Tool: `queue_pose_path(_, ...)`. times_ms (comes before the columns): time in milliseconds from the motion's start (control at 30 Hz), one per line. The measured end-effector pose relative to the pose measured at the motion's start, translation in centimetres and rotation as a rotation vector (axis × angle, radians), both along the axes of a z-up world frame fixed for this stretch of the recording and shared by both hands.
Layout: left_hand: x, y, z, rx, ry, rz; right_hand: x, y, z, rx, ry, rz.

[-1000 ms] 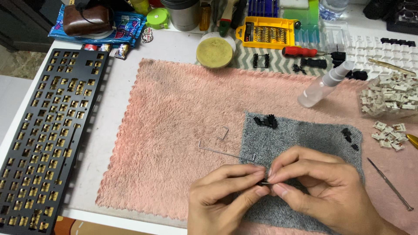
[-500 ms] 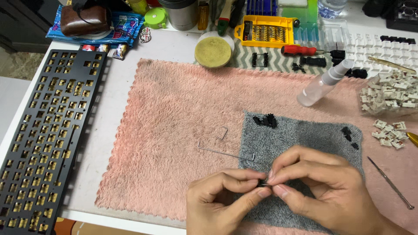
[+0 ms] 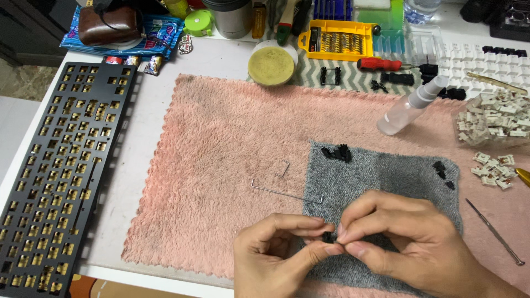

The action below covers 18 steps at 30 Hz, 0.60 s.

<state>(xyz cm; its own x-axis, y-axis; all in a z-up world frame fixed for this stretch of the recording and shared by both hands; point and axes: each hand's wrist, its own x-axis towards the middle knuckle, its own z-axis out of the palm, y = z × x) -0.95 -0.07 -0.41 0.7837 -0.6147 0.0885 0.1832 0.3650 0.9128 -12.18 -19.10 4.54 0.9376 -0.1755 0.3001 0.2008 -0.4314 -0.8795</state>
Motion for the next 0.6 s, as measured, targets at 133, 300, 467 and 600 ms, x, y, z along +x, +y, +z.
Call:
queue_pose_path(133,0.2,0.0,-0.5,0.024,0.012,-0.013,0.0,0.0,0.3,0.046,0.032,0.004)
queue_pose_path(300,0.2,0.0,-0.2,0.066,-0.038,0.039,-0.6,-0.3,-0.6,0.362,0.191,-0.074)
queue_pose_path(467,0.4,0.2,-0.3,0.118,-0.171,0.091,-0.4,-0.3,-1.3,0.455,0.187,-0.071)
queue_pose_path(600,0.3,0.1,-0.3,0.098,-0.14,0.096,-0.9,-0.4,-1.8,0.584,0.245,-0.098)
